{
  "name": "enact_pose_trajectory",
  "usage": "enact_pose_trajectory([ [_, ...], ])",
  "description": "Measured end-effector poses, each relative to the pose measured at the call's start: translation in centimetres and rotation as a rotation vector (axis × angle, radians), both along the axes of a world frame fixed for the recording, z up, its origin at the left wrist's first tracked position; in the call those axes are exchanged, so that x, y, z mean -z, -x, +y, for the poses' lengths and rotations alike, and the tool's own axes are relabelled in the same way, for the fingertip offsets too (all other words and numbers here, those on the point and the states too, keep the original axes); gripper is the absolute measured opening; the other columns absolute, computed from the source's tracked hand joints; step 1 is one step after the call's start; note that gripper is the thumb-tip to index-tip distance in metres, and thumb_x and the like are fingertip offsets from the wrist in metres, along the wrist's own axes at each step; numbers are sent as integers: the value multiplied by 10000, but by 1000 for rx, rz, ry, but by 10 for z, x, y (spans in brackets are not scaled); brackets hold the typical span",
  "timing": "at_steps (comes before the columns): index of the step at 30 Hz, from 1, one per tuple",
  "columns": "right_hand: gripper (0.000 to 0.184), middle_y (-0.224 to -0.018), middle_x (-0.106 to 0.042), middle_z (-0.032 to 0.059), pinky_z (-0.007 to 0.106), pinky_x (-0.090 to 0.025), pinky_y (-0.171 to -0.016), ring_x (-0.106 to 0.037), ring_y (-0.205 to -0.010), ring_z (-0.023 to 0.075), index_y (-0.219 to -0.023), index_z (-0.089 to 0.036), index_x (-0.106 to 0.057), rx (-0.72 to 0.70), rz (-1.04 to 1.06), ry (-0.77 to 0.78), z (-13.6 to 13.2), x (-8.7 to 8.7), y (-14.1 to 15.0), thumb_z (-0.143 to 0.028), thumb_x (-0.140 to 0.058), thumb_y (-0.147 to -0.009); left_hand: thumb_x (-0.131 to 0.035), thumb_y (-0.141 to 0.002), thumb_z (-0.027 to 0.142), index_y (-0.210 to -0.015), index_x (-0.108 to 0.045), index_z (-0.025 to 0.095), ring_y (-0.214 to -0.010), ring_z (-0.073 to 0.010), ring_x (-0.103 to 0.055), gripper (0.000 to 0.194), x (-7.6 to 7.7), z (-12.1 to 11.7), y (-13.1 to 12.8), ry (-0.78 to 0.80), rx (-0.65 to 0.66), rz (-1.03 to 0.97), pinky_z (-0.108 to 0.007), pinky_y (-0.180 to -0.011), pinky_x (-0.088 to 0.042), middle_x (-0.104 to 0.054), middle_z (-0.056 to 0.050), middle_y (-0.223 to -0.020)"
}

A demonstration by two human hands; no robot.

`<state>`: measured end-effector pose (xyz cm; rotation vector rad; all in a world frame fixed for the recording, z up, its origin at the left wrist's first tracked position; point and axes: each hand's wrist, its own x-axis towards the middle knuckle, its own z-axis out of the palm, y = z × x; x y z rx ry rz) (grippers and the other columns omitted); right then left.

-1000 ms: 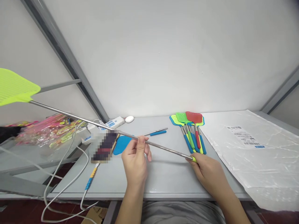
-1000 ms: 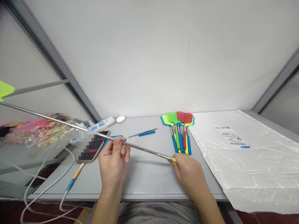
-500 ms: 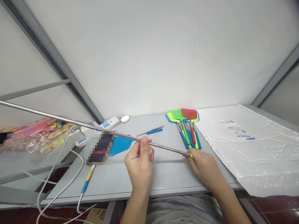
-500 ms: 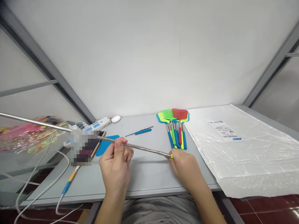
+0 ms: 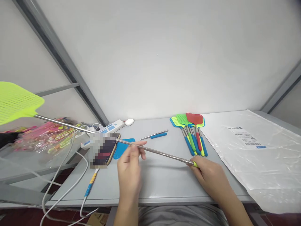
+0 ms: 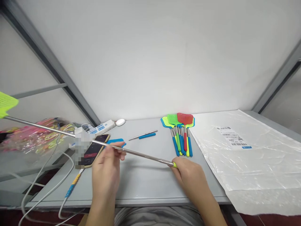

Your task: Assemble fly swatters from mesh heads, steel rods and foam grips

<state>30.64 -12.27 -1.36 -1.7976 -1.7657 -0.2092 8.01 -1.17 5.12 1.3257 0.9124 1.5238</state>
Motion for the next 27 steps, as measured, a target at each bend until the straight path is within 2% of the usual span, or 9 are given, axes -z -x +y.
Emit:
enact_pose_trajectory([
  [3, 262, -729, -661, 13, 253, -353, -554, -616, -629, 150, -819, -215, -615, -8, -8, -25, -1, 4, -3, -315, -438, -985, -613, -882, 497, -855, -711, 153, -611, -95, -476, 358, -16, 7, 15, -40, -21, -182, -217, -599, -424, -539, -4, -690],
  [6, 253, -772, -690, 22, 253, -374, -552, -637, -649, 154, -844, -221, -645, 11, -36, -52, -2, 5, -8, -334, -461, -976, -656, -870, 433, -847, -686, 144, -542, -72, -441, 291, -29, 12, 24, -75, -41, -249, -189, -524, -385, -453, 29, -623],
  [10, 280, -792, -703, 32, 262, -405, -571, -651, -676, 166, -840, -224, -661, 31, -9, -62, -5, 3, -8, -355, -456, -977, -642, -881, 438, -815, -661, 141, -492, -63, -419, 305, -36, 15, 31, -103, -49, -284, -181, -459, -344, -433, 32, -608],
  [15, 253, -813, -713, 38, 275, -417, -602, -659, -701, 179, -865, -217, -663, 21, 9, -102, -5, 3, -6, -354, -478, -969, -614, -899, 444, -795, -649, 146, -507, -78, -425, 318, -37, 15, 37, -152, -111, -318, -189, -460, -369, -428, 32, -581],
  [19, 252, -798, -714, 41, 280, -410, -610, -651, -680, 180, -846, -212, -657, 20, 30, -131, -5, 2, -4, -362, -492, -963, -611, -908, 426, -798, -610, 164, -475, -65, -403, 284, -33, 18, 42, -169, -110, -413, -227, -558, -461, -395, 60, -567],
  [24, 240, -796, -732, 30, 272, -395, -594, -659, -666, 178, -853, -220, -674, 132, 20, -127, -7, 1, -8, -356, -500, -946, -714, -833, 421, -769, -599, 136, -457, -39, -385, 314, -20, 23, 34, -109, -121, -432, -151, -445, -348, -416, 61, -564],
  [27, 180, -742, -735, 0, 265, -353, -519, -659, -600, 178, -887, -247, -683, 204, -60, -68, -8, 3, -16, -300, -512, -903, -743, -803, 429, -770, -585, 142, -435, -30, -360, 329, -15, 24, 25, -100, -110, -443, -149, -435, -341, -413, 74, -554],
])
